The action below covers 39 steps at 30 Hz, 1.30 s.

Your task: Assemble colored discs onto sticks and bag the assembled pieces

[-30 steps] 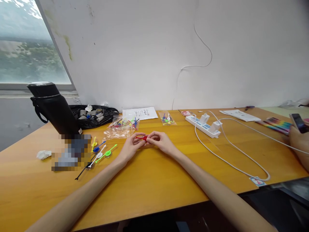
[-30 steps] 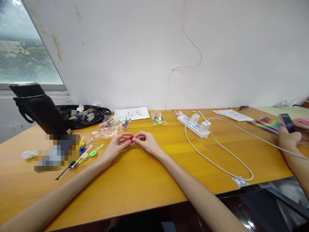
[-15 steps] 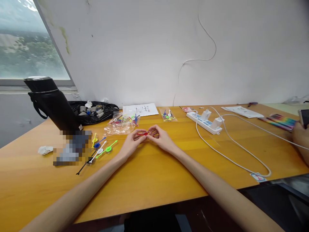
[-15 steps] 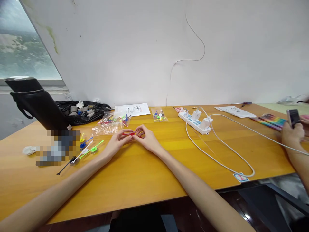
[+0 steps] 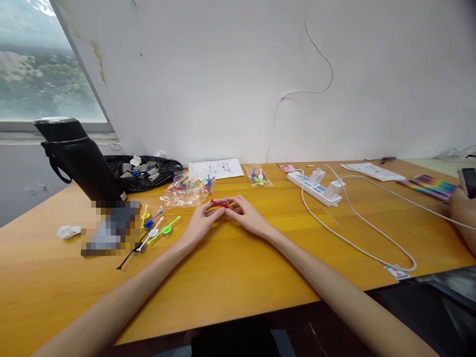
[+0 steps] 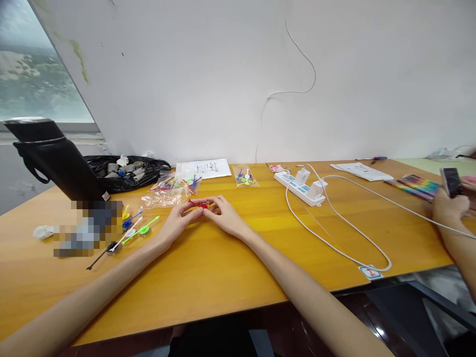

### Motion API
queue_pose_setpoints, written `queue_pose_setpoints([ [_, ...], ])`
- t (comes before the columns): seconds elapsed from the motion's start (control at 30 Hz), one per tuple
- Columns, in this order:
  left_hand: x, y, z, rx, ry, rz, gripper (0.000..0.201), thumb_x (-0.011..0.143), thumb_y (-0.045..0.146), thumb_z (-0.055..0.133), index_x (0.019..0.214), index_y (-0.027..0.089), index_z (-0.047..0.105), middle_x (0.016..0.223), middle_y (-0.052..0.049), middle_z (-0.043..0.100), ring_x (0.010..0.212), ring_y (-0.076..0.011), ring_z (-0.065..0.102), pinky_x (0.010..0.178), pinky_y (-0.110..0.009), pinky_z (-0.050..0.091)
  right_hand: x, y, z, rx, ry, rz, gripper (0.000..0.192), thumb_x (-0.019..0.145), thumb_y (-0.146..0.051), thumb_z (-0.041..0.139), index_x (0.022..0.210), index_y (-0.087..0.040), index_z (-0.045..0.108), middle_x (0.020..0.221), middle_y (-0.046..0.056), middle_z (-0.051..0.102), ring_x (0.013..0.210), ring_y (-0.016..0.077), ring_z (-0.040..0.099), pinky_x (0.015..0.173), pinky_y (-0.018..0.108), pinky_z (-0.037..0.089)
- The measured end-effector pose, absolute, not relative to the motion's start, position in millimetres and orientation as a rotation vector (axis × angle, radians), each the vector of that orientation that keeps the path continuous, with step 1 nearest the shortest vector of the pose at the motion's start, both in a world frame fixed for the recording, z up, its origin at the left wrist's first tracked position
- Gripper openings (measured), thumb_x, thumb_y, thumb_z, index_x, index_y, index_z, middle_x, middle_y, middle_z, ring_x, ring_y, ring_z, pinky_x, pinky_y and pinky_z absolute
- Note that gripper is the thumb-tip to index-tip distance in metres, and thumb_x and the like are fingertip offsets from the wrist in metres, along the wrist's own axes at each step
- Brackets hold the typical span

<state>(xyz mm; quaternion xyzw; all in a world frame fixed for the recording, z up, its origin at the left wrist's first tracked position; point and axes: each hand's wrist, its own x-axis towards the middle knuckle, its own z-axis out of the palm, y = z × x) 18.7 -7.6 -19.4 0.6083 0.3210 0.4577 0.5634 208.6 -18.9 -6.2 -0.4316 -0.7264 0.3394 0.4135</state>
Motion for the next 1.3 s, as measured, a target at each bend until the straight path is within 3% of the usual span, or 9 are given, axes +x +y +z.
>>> queue_pose_setpoints([
  [0.2,20,-6,-24,1.399,0.652,1.022,0.047,0.085,0.044,0.074,0.122,0.016,0.071,0.127,-0.014,0.072,0.12,-0.0325,0.066,0.107,-0.047,0.049,208,-20,-5,-0.833,-1.767,1.279,0.04,0.095,-0.036,0.06,0.134,-0.027,0.064,0.135,0.006,0.067,0.122,0.0214,0.063,0.104,0.037,0.051],
  [0.53,21,-10,-18,1.385,0.659,0.99,0.049,0.083,0.043,0.076,0.123,0.015,0.07,0.123,-0.015,0.074,0.107,-0.029,0.072,0.1,-0.044,0.054,207,-21,-4,-0.847,-1.729,1.266,0.041,0.091,-0.033,0.063,0.13,-0.024,0.067,0.129,0.007,0.07,0.105,0.0208,0.07,0.092,0.035,0.057],
  [0.73,21,-11,-14,1.392,0.664,0.978,0.049,0.083,0.042,0.076,0.123,0.015,0.07,0.118,-0.014,0.076,0.096,-0.0235,0.073,0.096,-0.04,0.055,209,-20,-8,-0.878,-1.738,1.253,0.044,0.092,-0.034,0.061,0.134,-0.024,0.065,0.109,0.005,0.076,0.079,0.016,0.07,0.081,0.032,0.059],
  [0.9,21,-10,-15,1.366,0.651,0.988,0.046,0.084,0.041,0.075,0.12,0.014,0.068,0.112,-0.012,0.077,0.085,-0.0188,0.072,0.093,-0.037,0.056,208,-19,-11,-0.886,-1.767,1.204,0.045,0.094,-0.04,0.06,0.136,-0.023,0.063,0.094,0.003,0.074,0.075,0.0161,0.068,0.079,0.032,0.059],
  [1.13,16,-6,-14,1.288,0.712,1.106,0.043,0.082,0.042,0.077,0.115,0.017,0.065,0.114,-0.011,0.076,0.1,-0.0233,0.073,0.098,-0.041,0.055,209,-12,-12,-0.943,-1.654,1.181,0.041,0.09,-0.048,0.065,0.118,-0.018,0.064,0.085,0.004,0.074,0.073,0.0168,0.069,0.074,0.031,0.057],
  [1.3,14,-6,-11,1.258,0.779,1.098,0.05,0.082,0.042,0.078,0.123,0.019,0.062,0.114,-0.011,0.076,0.108,-0.026,0.072,0.097,-0.042,0.055,215,-9,-7,-0.971,-1.561,1.113,0.036,0.085,-0.045,0.071,0.107,-0.017,0.066,0.081,0.003,0.073,0.074,0.0154,0.069,0.078,0.03,0.056],
])
